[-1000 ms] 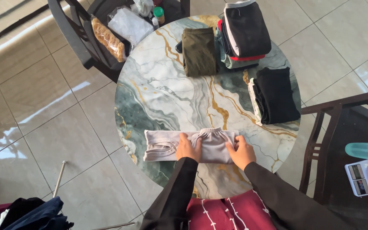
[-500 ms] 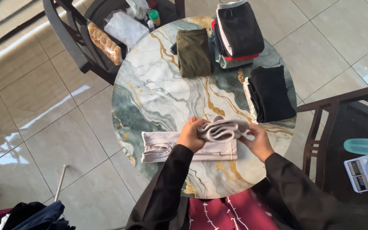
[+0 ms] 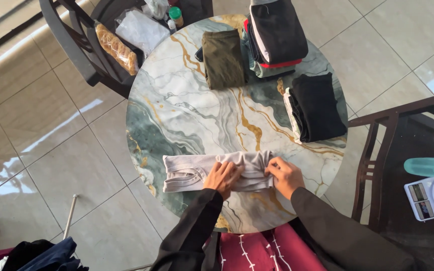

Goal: The recorder folds several items of clothing, such as underwear and shirts, on a table on a balcony.

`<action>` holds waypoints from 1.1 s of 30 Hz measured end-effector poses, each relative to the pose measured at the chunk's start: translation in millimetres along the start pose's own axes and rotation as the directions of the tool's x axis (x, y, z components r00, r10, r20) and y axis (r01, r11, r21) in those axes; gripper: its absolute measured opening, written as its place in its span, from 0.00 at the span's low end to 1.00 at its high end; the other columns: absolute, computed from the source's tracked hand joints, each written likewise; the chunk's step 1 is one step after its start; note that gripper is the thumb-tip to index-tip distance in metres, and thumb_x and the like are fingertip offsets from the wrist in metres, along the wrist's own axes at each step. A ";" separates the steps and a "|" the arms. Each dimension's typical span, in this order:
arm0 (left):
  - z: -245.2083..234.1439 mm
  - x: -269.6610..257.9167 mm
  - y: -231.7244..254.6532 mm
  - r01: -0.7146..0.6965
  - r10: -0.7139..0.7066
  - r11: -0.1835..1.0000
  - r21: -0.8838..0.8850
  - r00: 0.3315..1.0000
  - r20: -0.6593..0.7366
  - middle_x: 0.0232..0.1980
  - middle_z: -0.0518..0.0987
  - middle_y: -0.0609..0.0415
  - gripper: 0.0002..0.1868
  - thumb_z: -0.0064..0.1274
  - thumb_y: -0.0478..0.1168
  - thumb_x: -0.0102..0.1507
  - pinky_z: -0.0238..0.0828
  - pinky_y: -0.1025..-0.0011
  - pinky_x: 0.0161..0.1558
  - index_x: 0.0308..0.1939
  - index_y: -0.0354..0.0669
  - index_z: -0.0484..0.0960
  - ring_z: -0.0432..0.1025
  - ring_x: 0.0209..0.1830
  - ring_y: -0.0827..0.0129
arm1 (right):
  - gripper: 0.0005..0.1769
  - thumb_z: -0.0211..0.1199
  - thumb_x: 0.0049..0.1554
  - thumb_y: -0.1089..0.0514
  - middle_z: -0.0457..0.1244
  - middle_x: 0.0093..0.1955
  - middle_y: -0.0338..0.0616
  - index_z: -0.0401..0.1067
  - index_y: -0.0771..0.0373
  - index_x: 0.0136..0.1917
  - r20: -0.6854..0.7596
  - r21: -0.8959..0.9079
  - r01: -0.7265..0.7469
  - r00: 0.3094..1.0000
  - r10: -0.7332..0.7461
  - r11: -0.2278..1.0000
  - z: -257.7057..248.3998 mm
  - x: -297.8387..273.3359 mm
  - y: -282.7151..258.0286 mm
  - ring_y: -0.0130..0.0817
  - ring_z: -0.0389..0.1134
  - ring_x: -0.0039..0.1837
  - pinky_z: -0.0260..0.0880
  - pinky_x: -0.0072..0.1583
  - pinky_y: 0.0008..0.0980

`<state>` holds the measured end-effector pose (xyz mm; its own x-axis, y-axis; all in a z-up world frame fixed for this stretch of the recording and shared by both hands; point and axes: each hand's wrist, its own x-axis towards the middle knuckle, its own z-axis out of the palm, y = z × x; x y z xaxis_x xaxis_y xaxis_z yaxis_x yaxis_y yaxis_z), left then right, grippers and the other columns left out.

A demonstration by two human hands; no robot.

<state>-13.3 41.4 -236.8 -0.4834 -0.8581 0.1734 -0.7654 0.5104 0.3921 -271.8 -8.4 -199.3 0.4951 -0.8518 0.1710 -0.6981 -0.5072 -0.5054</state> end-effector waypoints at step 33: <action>-21.1 9.4 70.6 0.489 -0.469 0.841 -0.233 0.872 0.140 0.80 0.43 0.30 0.70 0.75 0.55 0.42 0.32 0.42 0.75 0.76 0.33 0.46 0.37 0.81 0.36 | 0.30 0.77 0.46 0.53 0.73 0.55 0.48 0.76 0.69 0.60 0.568 0.471 -0.856 0.480 0.669 0.213 18.2 9.4 -18.8 0.33 0.73 0.55 0.71 0.57 0.33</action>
<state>-62.9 68.1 -188.4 -0.1224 -0.9797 -0.1588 -0.7804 -0.0038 0.6252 -244.6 -4.6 -203.6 0.0640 -0.6736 -0.7363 -0.3288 0.6824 -0.6529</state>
